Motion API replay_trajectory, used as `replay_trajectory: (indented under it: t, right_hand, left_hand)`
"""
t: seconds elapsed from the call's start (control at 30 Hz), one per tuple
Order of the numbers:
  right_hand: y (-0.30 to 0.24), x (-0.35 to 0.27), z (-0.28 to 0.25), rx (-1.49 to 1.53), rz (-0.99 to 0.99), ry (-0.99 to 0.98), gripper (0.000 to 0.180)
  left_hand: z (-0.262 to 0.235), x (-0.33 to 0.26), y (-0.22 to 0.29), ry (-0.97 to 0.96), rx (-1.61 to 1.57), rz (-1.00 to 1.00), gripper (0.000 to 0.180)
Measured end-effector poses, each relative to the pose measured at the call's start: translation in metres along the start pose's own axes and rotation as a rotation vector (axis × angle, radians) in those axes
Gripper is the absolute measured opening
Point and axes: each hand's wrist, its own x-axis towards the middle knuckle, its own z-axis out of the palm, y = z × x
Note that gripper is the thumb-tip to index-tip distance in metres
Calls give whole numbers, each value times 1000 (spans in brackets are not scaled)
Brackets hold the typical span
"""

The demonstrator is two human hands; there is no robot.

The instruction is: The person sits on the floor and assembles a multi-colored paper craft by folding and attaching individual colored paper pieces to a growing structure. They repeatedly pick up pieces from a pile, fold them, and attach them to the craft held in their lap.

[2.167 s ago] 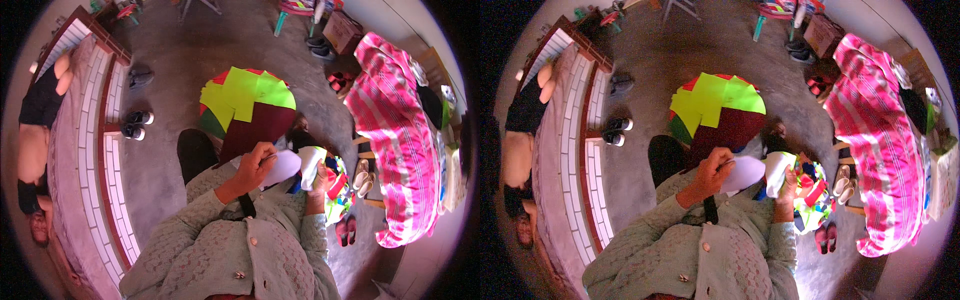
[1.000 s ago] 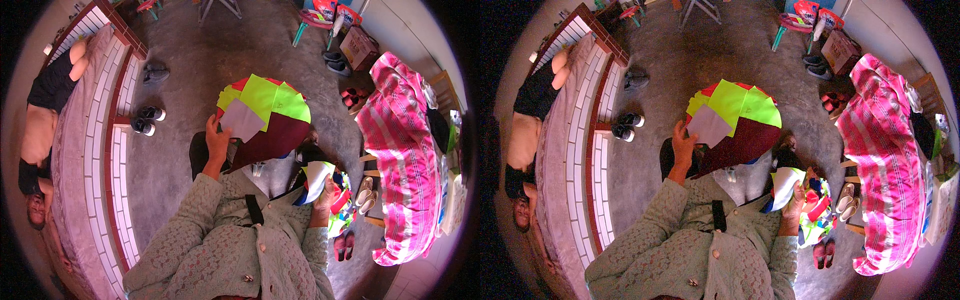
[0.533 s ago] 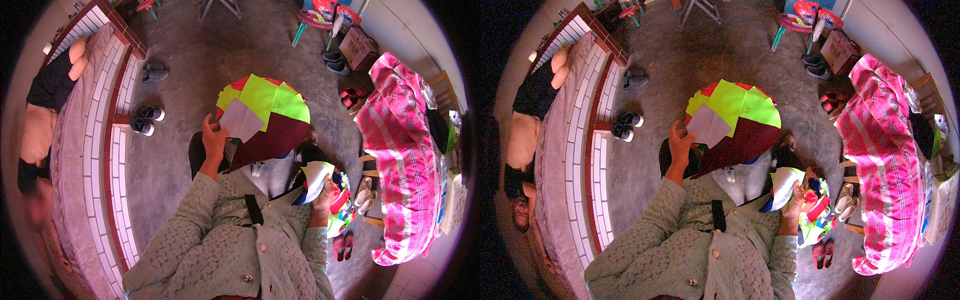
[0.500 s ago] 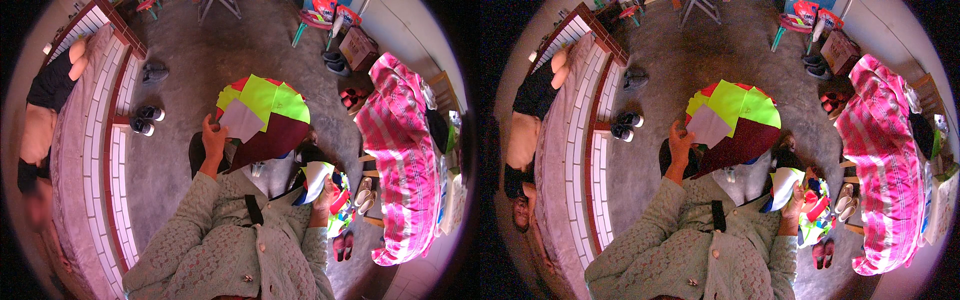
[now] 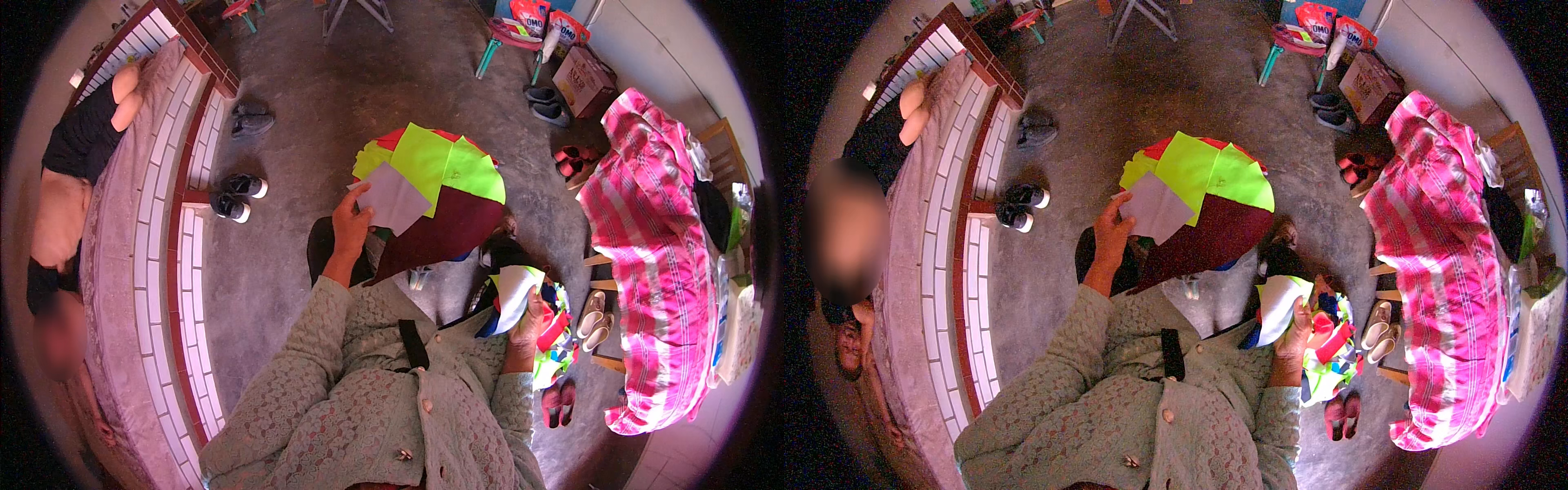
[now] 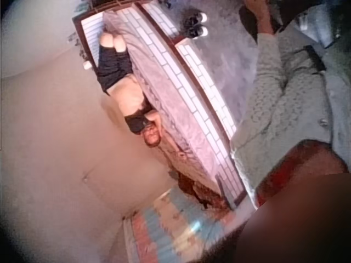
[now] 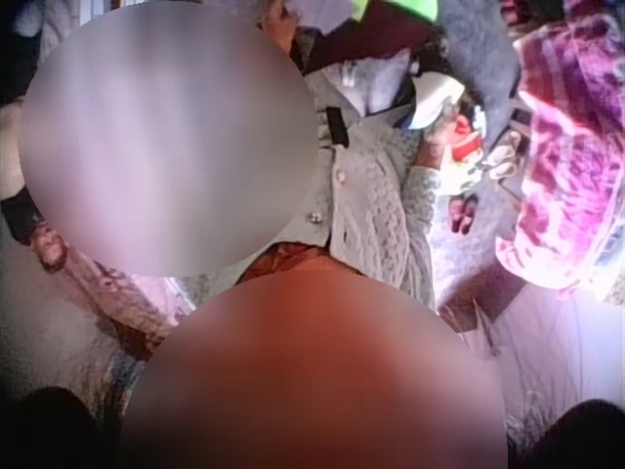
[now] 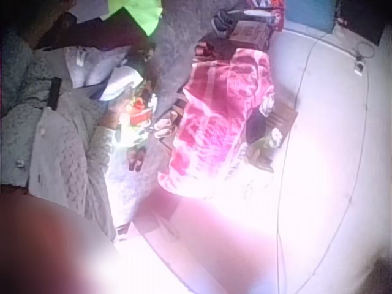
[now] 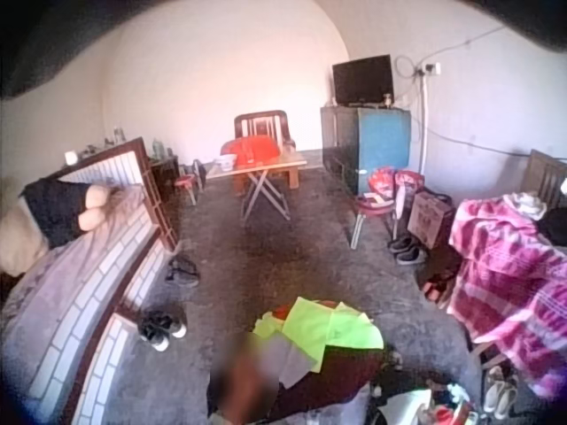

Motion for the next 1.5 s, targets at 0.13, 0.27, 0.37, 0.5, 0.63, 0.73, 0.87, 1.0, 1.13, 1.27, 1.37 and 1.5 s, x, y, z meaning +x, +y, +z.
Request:
replay_trajectory:
  t: [0.13, 0.27, 0.37, 0.5, 0.63, 0.73, 0.87, 1.0, 1.13, 1.27, 1.37, 1.5]
  right_hand:
    - [-1, -1, 0, 1, 13, -2, 44]
    - [-6, -5, 13, -13, -19, -27, 45]
    - [-6, -5, 10, -2, 26, -36, 47]
    - [-1, 0, -3, -9, 2, 10, 47]
    - [-1, 0, -2, 32, 38, -22, 49]
    - [-1, 0, -1, 65, 23, -26, 53]
    - [0, 1, -2, 89, -6, -35, 58]
    - [1, 2, -5, 102, 10, -41, 60]
    - [-1, 0, -1, 76, 5, -39, 60]
    - [-2, 0, 2, 12, -21, -30, 54]
    - [-3, -2, 3, -31, 42, -22, 47]
    - [-4, -3, 4, -21, 33, -46, 44]
  left_hand:
    - [-2, 2, 1, -25, 63, -30, 53]
    - [-8, 12, -26, -36, 155, 102, 59]
    - [-9, 15, -34, -48, 223, 112, 62]
    - [-8, 17, -29, -21, 371, 196, 63]
    - [-7, 15, -23, -3, 391, 160, 63]
    - [-9, 17, -32, 5, 420, 198, 62]
    - [-10, 15, -27, -29, 405, 163, 62]
    - [-14, 18, -31, -80, 417, 152, 63]
    - [-16, 19, -32, -89, 410, 159, 64]
    - [-21, 23, -35, -128, 352, 114, 64]
    - [-26, 24, -37, -145, 328, 116, 64]
    - [-26, 23, -27, -160, 286, 120, 64]
